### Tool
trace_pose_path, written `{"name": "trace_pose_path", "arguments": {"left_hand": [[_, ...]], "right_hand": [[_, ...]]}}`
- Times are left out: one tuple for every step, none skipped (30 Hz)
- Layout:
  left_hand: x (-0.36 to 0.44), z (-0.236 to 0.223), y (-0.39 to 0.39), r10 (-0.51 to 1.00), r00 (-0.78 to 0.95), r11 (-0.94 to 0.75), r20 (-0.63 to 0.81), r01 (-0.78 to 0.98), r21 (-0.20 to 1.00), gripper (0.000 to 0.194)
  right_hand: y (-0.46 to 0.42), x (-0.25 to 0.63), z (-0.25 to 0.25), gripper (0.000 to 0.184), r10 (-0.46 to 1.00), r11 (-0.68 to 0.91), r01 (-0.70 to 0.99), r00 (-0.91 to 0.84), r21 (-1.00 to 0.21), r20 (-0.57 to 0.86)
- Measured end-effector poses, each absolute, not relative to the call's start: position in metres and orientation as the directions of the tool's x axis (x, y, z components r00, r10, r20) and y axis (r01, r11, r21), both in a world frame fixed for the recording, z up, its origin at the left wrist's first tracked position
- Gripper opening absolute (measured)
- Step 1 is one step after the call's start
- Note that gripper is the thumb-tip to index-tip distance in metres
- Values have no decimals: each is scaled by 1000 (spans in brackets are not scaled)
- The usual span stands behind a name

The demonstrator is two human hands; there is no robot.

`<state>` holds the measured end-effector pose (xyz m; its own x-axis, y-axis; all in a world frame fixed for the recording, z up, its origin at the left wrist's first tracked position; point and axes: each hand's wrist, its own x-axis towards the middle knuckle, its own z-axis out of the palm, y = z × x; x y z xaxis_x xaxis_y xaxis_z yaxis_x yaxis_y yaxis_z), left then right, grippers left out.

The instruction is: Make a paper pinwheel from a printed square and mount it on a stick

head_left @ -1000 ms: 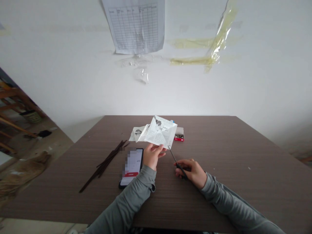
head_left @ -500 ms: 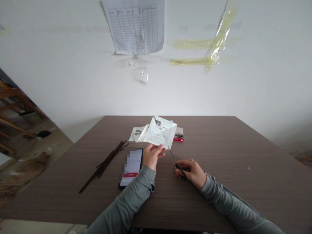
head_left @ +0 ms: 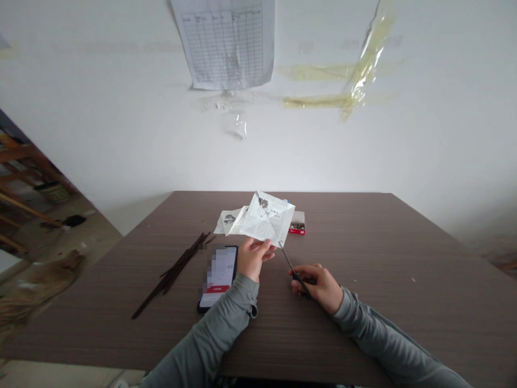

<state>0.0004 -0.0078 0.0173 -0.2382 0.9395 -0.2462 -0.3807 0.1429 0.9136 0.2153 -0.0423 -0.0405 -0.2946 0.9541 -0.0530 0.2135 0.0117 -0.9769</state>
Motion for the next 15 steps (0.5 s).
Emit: {"name": "trace_pose_path", "arguments": {"left_hand": [[0,18,-8,939,-236,146,-249,-383,912,27],[0,18,-8,940,-233,144,-248,-386,911,27],[0,19,-9,941,-230,144,-247,-388,910,26],[0,19,-9,941,-228,147,-249,-388,910,27],[0,19,-8,941,-228,148,-249,-386,910,27],[0,19,-8,941,-228,148,-249,-384,911,27],[0,19,-8,940,-231,151,-252,-381,912,28],[0,18,-7,939,-232,153,-253,-377,914,29],[0,18,-7,940,-230,155,-253,-373,915,29],[0,18,-6,941,-226,156,-251,-370,916,30],[0,17,-6,942,-225,154,-248,-367,917,31],[0,17,-6,943,-225,152,-245,-364,919,31],[-1,17,-6,945,-226,145,-238,-361,921,31],[-1,17,-6,945,-228,142,-233,-356,923,30],[-1,17,-6,945,-231,141,-231,-352,926,28]], "right_hand": [[-42,215,-41,68,953,12,216,-298,-976,-54],[-42,215,-41,68,952,15,219,-301,-976,-53],[-42,215,-41,68,952,20,223,-301,-975,-49],[-42,215,-42,69,953,26,227,-301,-974,-45],[-41,215,-42,70,953,31,231,-301,-972,-41],[-41,215,-42,71,953,35,234,-301,-972,-39],[-41,215,-42,73,952,36,235,-302,-971,-38],[-41,215,-42,73,952,35,234,-303,-971,-39],[-42,216,-41,73,952,34,233,-303,-972,-39],[-42,216,-41,72,952,33,233,-302,-972,-40],[-42,216,-40,71,953,32,235,-299,-972,-41],[-42,216,-39,69,955,32,238,-294,-971,-41],[-42,216,-38,68,956,30,243,-290,-969,-43],[-42,216,-37,68,956,27,248,-288,-968,-47],[-42,216,-36,67,957,24,251,-287,-968,-50]]}}
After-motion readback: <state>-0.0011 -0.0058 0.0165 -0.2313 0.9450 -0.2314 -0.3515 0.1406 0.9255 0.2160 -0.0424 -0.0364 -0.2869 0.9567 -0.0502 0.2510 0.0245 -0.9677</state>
